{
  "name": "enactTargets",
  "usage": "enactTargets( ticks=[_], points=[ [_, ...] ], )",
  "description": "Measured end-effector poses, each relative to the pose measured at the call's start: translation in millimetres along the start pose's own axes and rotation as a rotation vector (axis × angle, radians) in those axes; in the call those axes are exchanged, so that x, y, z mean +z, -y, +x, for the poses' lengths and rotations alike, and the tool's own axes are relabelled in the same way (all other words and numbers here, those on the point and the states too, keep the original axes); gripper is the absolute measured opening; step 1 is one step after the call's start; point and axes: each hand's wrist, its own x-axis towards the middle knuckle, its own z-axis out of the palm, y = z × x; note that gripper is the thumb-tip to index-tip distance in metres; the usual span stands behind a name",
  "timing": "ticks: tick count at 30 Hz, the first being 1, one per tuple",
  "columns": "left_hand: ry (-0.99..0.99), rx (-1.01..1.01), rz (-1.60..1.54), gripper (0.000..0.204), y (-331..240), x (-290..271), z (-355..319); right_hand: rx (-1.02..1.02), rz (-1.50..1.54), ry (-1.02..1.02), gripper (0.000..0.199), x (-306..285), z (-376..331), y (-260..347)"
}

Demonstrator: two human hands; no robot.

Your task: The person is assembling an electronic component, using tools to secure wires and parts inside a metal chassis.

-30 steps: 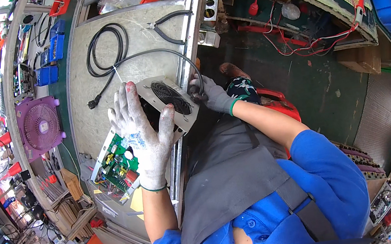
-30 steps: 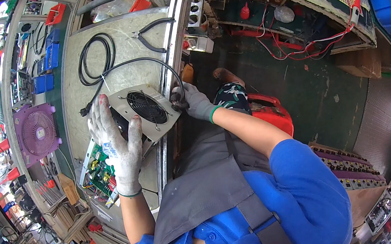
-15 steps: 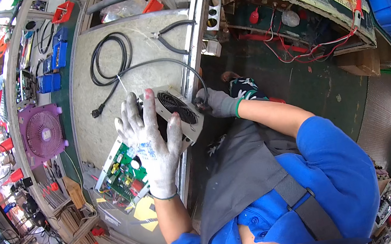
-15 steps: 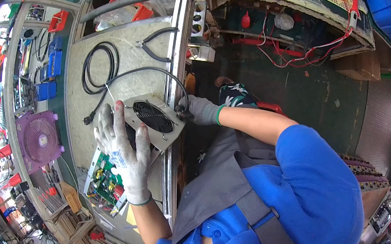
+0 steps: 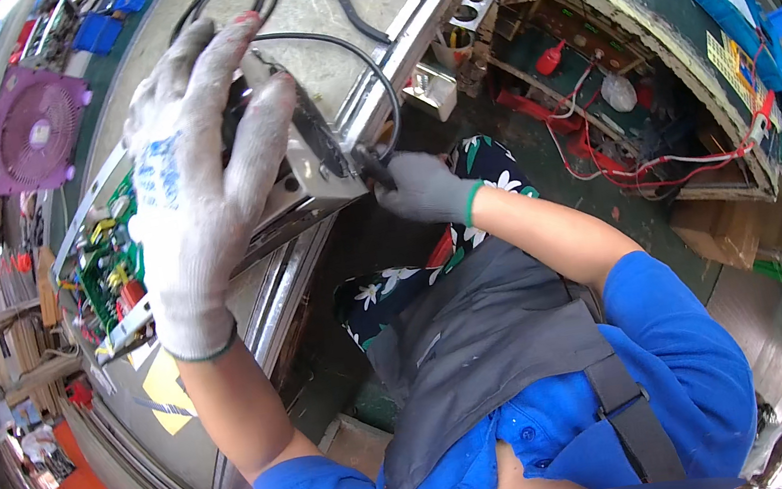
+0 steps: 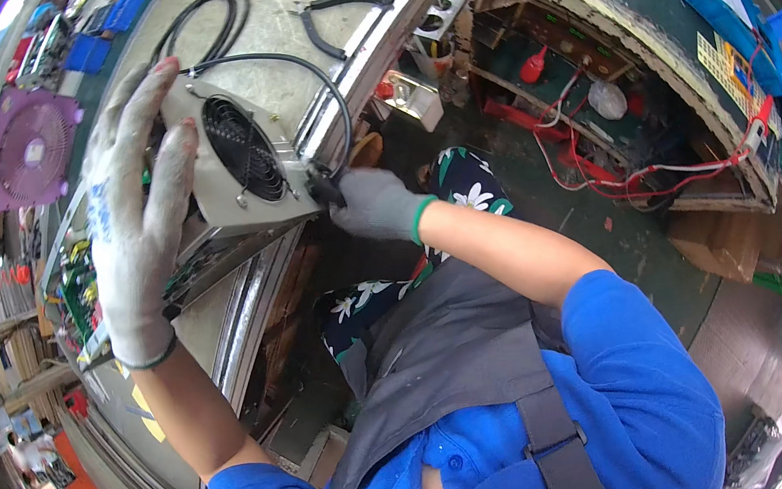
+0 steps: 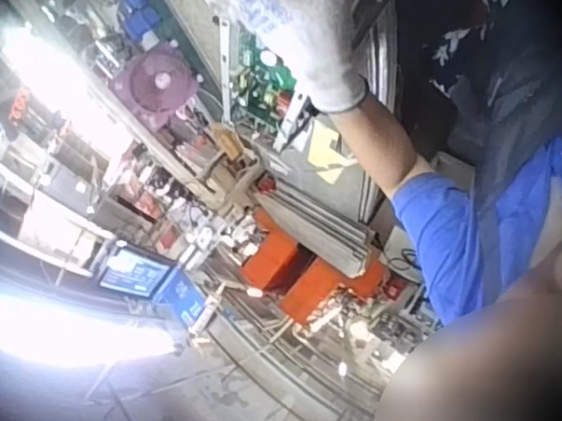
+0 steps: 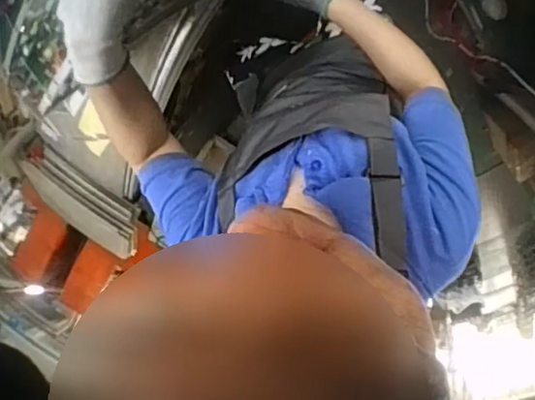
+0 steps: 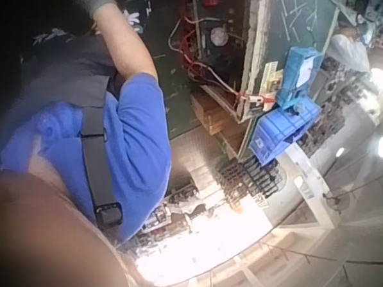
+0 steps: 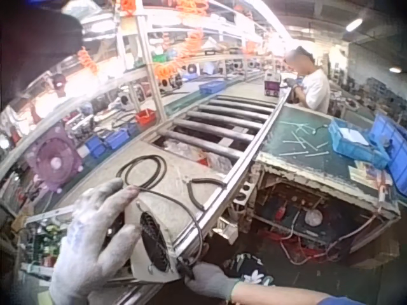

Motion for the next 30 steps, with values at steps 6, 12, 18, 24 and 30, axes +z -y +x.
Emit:
enactTargets(
  ticks=[6, 12, 18, 24, 30],
  points=[
    [-0.01, -0.035, -0.035, 0.048, -0.2, 0.2, -0.8, 0.182, 0.659, 0.439, 0.061, -20.2, -17.6, 1.4],
    [0.035, -0.04, -0.002, 0.045, 1.9, -0.4, -4.0, -0.197, 0.0, 0.062, 0.044, -6.6, 22.6, -7.9],
    [-0.032, -0.032, -0.02, 0.049, 2.9, 3.8, -3.1, 0.217, 0.71, 0.768, 0.04, -35.3, 5.9, -21.9],
    [0.025, -0.051, -0.002, 0.044, -0.3, -1.0, -5.4, -0.277, -0.248, 0.084, 0.044, -41.5, 18.5, -1.6],
    [0.02, -0.06, 0.027, 0.044, -3.5, -2.5, -5.5, 0.086, 0.446, 0.599, 0.044, -41.2, 9.0, -5.1]
  ],
)
